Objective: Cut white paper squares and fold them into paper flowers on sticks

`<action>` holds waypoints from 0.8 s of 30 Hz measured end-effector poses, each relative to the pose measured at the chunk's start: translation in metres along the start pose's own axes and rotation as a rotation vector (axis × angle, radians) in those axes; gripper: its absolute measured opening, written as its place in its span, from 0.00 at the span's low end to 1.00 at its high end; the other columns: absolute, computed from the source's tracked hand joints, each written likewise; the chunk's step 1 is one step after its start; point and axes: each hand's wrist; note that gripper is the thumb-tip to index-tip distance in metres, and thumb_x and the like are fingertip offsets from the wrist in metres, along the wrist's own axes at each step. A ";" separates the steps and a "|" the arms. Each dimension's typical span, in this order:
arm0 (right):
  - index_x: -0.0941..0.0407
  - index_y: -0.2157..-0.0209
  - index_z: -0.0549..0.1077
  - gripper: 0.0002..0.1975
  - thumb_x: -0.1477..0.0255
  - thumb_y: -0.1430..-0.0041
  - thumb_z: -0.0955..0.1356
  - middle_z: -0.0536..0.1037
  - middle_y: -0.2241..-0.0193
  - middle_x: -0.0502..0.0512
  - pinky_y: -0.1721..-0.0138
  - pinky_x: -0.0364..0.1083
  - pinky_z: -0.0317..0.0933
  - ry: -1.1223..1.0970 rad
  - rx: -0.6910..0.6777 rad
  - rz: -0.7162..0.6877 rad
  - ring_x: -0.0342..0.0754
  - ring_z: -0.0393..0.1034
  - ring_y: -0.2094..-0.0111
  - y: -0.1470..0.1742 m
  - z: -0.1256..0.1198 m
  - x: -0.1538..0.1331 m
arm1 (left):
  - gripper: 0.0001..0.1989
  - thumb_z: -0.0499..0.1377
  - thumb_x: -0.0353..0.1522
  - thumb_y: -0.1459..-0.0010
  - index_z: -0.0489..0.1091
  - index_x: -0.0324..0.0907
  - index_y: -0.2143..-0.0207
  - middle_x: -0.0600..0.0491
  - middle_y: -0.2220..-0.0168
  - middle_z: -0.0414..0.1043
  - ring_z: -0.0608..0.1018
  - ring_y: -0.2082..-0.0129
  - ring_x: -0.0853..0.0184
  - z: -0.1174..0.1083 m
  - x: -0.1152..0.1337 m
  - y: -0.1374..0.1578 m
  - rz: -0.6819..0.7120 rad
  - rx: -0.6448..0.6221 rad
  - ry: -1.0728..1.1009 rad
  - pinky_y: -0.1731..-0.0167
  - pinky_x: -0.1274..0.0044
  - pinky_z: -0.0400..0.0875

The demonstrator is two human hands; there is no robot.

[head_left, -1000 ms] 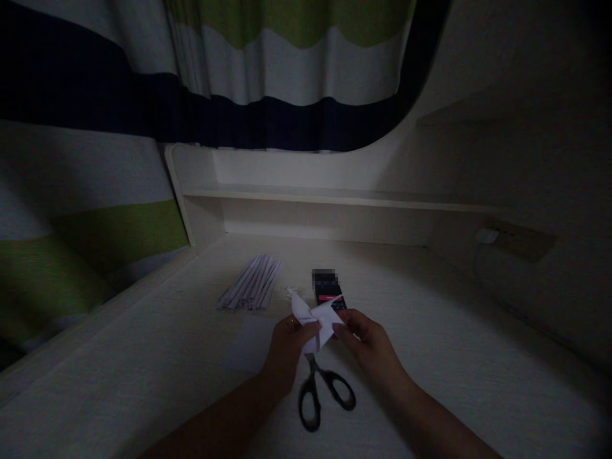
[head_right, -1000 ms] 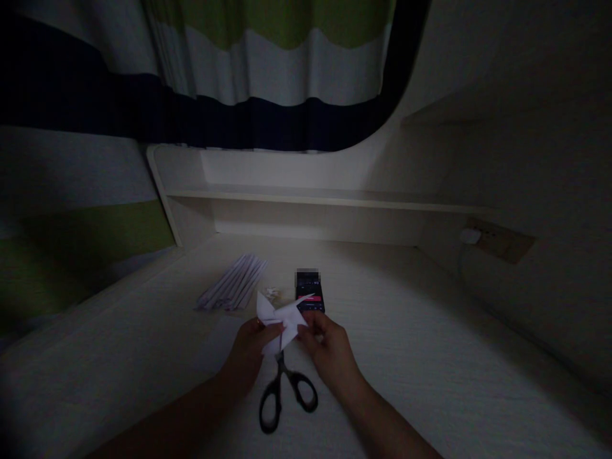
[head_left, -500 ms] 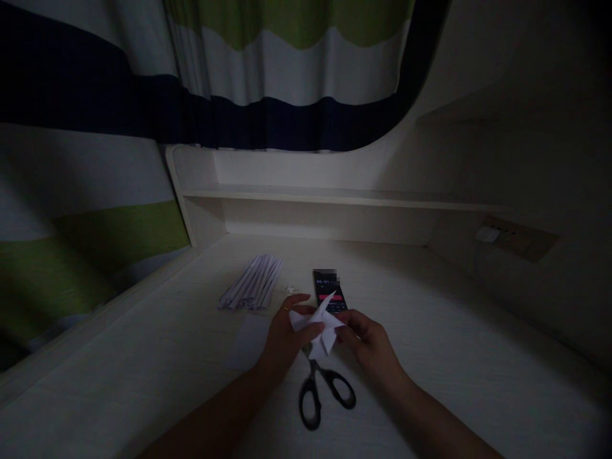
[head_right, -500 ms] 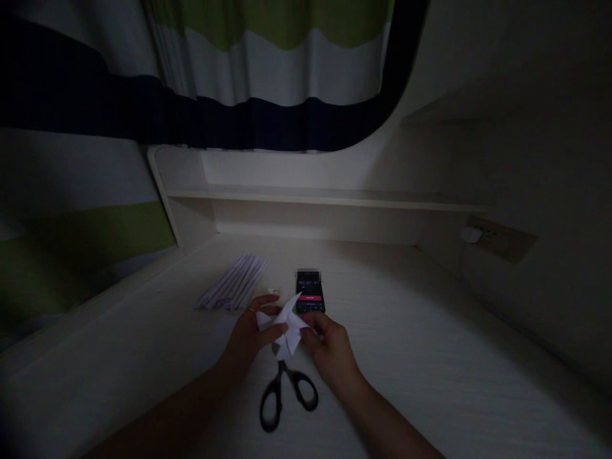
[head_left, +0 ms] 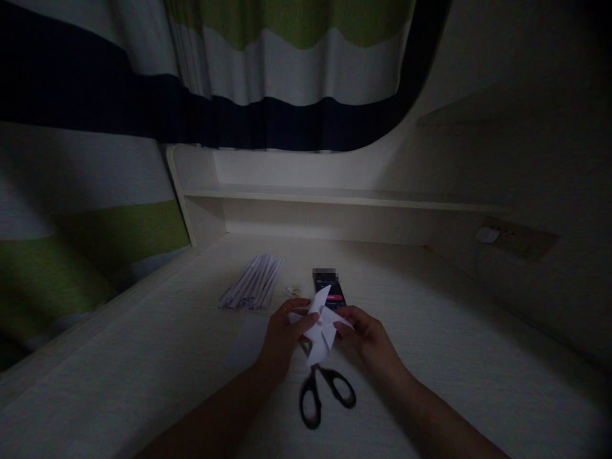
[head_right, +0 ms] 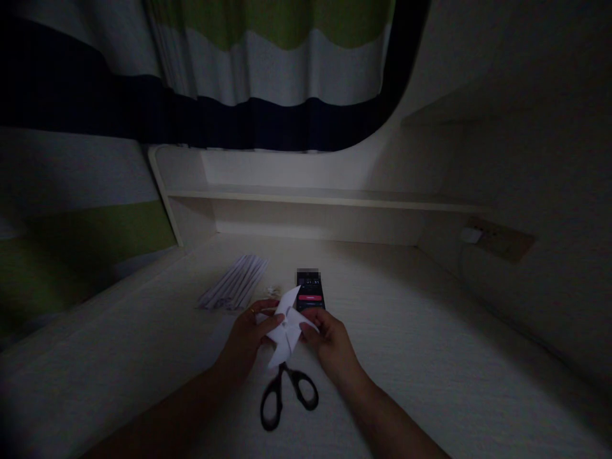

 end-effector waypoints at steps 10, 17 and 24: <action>0.57 0.66 0.68 0.14 0.69 0.58 0.68 0.73 0.73 0.52 0.71 0.46 0.62 -0.203 0.002 0.080 0.45 0.67 0.73 0.002 0.000 -0.010 | 0.23 0.62 0.34 0.60 0.60 0.41 0.60 0.55 0.74 0.70 0.73 0.76 0.70 -0.001 -0.001 0.001 0.040 -0.033 0.090 0.75 0.77 0.69; 0.59 0.70 0.71 0.13 0.65 0.57 0.69 0.74 0.75 0.53 0.71 0.44 0.61 -0.188 0.031 0.178 0.45 0.67 0.73 0.001 0.001 -0.009 | 0.24 0.62 0.30 0.60 0.60 0.39 0.58 0.56 0.76 0.70 0.71 0.80 0.73 0.001 -0.002 0.004 0.098 -0.076 -0.034 0.79 0.82 0.64; 0.59 0.72 0.75 0.10 0.68 0.59 0.70 0.77 0.75 0.53 0.65 0.45 0.59 -0.198 -0.023 0.213 0.44 0.69 0.74 -0.001 -0.002 -0.005 | 0.21 0.62 0.30 0.61 0.62 0.39 0.62 0.56 0.78 0.69 0.70 0.81 0.73 0.000 -0.004 0.001 0.009 -0.067 -0.001 0.81 0.82 0.63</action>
Point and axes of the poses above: each hand's wrist, its own y-axis away from the middle knuckle, its own z-axis out of the palm, x = y × z
